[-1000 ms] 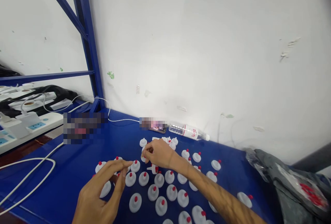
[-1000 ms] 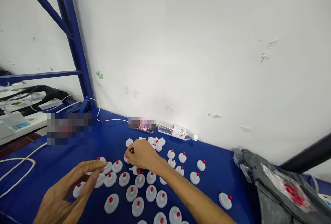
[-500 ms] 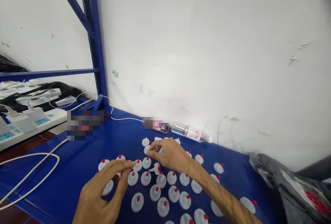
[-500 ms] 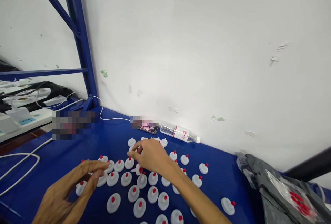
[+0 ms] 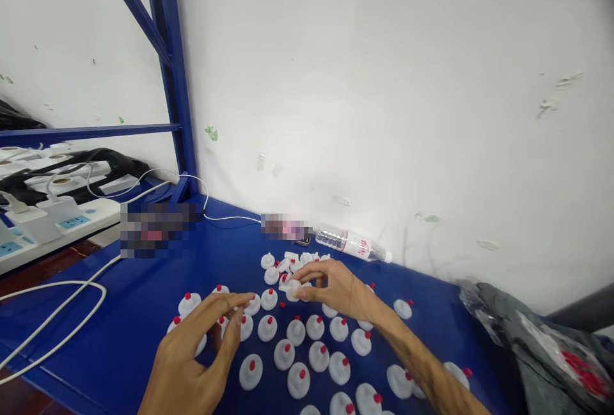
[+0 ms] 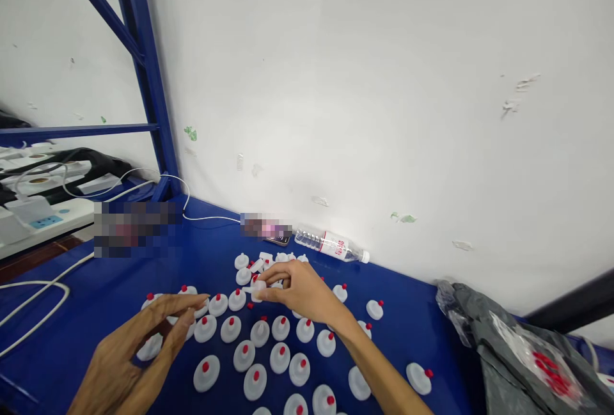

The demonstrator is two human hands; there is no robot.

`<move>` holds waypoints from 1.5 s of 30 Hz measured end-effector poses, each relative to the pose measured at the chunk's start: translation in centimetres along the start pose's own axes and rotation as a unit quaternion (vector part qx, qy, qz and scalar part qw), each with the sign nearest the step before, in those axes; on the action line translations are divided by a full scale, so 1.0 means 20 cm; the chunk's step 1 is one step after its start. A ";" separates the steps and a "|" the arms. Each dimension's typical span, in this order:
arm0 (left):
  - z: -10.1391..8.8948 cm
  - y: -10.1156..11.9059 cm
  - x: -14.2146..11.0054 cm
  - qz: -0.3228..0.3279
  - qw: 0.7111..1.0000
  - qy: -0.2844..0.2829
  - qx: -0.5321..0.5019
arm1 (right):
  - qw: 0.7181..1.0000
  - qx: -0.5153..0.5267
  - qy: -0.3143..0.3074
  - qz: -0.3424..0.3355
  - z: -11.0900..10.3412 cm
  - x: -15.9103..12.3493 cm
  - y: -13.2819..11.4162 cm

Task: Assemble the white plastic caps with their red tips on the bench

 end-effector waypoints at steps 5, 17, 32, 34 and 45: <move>0.11 0.06 0.06 0.008 0.997 -0.063 -0.053 | 0.992 0.108 -0.023 -0.054 -0.01 -0.06 -0.05; 0.11 0.09 0.10 0.002 0.995 -0.041 -0.094 | 0.993 -0.108 0.038 0.040 0.01 -0.07 -0.05; 0.06 0.01 0.00 0.102 0.993 -0.002 0.054 | 0.942 -0.302 0.005 0.144 0.14 0.04 0.02; 0.07 0.01 0.00 0.121 0.991 0.011 0.060 | 0.946 -0.294 0.017 0.135 0.13 0.04 0.02; 0.08 0.04 -0.01 0.158 0.985 0.018 0.067 | 0.999 0.038 0.015 -0.018 0.08 -0.12 -0.20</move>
Point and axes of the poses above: each hand's wrist, its own x-axis towards the middle knuckle, its own z-axis out of the palm, y = z × x, the point moved 2 cm from there along x, towards the middle knuckle, and after that the axes turned 11 degrees about -y, right-handed, at the moved point
